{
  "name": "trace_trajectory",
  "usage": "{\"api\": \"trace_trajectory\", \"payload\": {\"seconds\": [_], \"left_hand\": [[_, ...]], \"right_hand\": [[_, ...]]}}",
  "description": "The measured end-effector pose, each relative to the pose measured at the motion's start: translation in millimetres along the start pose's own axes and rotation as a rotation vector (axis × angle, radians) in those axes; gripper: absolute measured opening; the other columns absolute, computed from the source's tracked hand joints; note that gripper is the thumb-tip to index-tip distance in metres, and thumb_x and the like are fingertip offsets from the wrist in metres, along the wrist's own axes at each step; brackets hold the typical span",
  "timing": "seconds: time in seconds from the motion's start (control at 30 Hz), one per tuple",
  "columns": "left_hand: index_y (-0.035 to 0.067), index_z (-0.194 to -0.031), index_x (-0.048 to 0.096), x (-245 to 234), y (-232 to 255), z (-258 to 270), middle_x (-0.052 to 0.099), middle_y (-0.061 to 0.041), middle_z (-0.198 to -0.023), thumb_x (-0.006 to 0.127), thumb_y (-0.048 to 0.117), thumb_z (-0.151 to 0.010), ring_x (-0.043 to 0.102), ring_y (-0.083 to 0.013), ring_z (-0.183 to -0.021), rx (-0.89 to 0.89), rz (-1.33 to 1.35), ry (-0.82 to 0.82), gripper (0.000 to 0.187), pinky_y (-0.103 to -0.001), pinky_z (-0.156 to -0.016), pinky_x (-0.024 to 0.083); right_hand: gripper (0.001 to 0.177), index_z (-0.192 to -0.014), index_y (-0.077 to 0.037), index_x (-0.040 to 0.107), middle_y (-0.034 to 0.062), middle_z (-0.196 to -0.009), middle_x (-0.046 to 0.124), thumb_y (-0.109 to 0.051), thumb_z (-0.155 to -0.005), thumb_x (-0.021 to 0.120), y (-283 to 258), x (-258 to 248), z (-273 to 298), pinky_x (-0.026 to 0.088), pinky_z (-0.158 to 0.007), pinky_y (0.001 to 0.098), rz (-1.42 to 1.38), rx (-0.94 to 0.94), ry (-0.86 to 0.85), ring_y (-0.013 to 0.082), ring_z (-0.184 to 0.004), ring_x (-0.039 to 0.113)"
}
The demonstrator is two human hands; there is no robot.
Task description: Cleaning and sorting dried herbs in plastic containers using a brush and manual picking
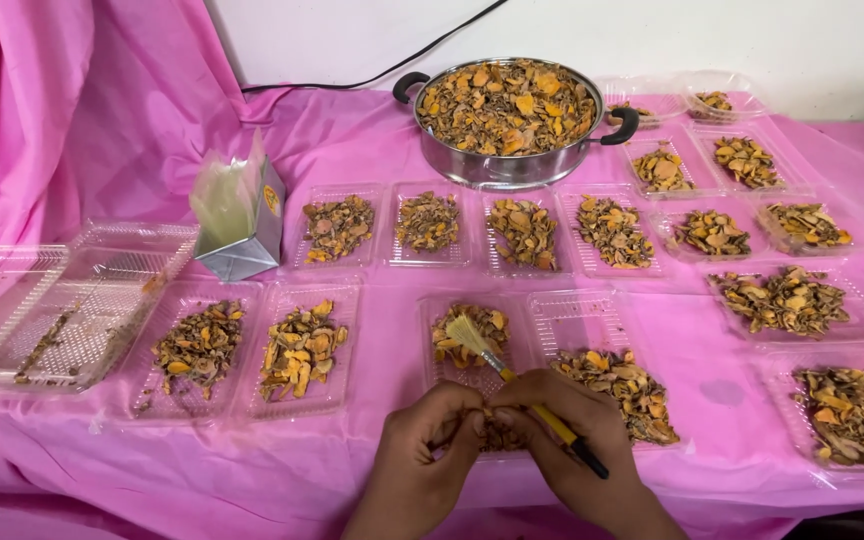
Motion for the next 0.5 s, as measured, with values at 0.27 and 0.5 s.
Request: {"api": "trace_trajectory", "payload": {"seconds": [0.27,0.5], "left_hand": [[0.006,-0.084,0.064,-1,-19,-1,0.053,0.001,-0.066,0.064,-0.006,-0.097,0.043,-0.005,-0.059,-0.108,0.078,-0.049,0.018,-0.022,-0.053,0.031],[0.009,-0.079,0.06,-1,-30,1,0.045,0.003,-0.062,0.062,-0.014,-0.091,0.034,-0.0025,-0.054,-0.03,0.085,0.005,0.026,-0.022,-0.048,0.023]], "right_hand": [[0.013,-0.098,-0.012,0.074,0.0028,-0.084,0.076,-0.01,-0.086,0.077,10,4,3,0.056,-0.063,0.0224,0.061,-0.033,0.058,0.0107,-0.068,0.072],[0.015,-0.107,-0.01,0.075,0.0059,-0.094,0.078,-0.011,-0.093,0.068,-6,12,16,0.059,-0.073,0.0234,0.071,-0.032,0.016,0.0139,-0.081,0.077]]}}
Point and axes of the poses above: each hand's wrist, its own z-axis away from the middle knuckle, its own x-axis out of the palm, y = z × x, the point moved 3 cm from there along -z, towards the middle knuckle
